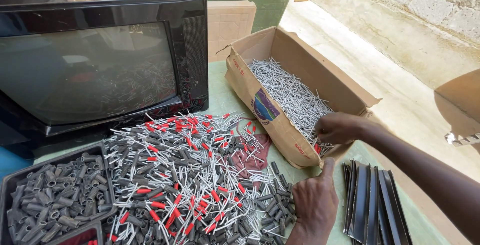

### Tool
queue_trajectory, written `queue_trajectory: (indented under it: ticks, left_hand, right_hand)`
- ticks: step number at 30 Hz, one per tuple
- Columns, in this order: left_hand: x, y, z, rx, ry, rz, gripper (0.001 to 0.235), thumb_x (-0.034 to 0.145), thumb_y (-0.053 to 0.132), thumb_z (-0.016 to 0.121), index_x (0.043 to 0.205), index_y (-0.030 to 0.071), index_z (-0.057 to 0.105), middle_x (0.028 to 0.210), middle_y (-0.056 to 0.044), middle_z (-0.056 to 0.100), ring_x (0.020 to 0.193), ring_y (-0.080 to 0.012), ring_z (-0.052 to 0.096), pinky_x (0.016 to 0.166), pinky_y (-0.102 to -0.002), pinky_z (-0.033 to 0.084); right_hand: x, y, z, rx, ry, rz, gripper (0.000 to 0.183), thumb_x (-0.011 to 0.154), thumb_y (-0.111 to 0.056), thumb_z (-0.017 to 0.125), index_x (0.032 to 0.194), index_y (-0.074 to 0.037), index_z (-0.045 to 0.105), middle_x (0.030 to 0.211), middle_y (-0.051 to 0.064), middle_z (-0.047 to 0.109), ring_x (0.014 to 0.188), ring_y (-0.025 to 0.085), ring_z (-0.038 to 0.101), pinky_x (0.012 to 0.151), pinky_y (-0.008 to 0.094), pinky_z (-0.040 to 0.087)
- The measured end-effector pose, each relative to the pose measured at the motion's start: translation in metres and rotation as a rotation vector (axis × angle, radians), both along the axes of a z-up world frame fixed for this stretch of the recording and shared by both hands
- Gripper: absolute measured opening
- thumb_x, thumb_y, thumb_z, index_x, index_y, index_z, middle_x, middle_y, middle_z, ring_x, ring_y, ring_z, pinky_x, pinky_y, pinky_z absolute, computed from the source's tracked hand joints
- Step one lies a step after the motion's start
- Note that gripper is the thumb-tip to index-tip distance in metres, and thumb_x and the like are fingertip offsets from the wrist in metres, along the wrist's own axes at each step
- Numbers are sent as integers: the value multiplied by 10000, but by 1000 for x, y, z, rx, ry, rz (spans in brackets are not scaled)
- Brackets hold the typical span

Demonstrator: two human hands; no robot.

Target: Assembling plastic cable clips by inserting metal nails into the plastic housings and sorting them into piles

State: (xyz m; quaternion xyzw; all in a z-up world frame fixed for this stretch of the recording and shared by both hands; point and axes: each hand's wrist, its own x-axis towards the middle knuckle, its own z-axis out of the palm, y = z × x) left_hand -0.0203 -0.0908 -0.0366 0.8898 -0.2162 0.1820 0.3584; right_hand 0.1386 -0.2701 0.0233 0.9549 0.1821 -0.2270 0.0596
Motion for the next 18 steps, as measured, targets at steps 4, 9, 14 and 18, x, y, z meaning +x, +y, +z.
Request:
queue_trajectory:
  ticks: [4, 9, 14, 18]
  left_hand:
    - [2, -2, -5, -17, -4, -19, 615, 768, 65, 704, 1363, 158, 578, 578, -148, 653, 471, -366, 624, 376, -510, 424]
    - [0, -2, -3, -24, -2, -2, 549, 791, 48, 666, 1320, 163, 574, 560, -145, 647, 457, -377, 622, 359, -510, 415]
    - [1, -2, -7, -2, -7, 4, 573, 789, 80, 670, 1343, 176, 564, 573, -141, 652, 464, -378, 621, 365, -515, 413]
    - [2, -4, -8, 17, 10, 7, 587, 781, 84, 672, 1347, 191, 558, 565, -129, 652, 464, -364, 626, 369, -506, 418]
  right_hand:
    - [-12, 3, 34, 362, -6, -324, 374, 960, -298, 440, 647, -114, 524, 669, 2, 540, 588, 130, 425, 575, 312, 428]
    - [-35, 19, 62, 796, 239, -316, 583, 955, -485, 560, 520, -115, 444, 474, -13, 384, 400, 116, 277, 412, 278, 242]
    - [-21, 14, 39, 401, 145, -74, 314, 930, -284, 504, 966, -170, 795, 740, -45, 580, 601, 106, 526, 581, 279, 444]
    - [-21, 22, 35, 115, 58, -46, 291, 915, -50, 520, 896, -230, 748, 842, -71, 734, 706, 78, 609, 636, 276, 463]
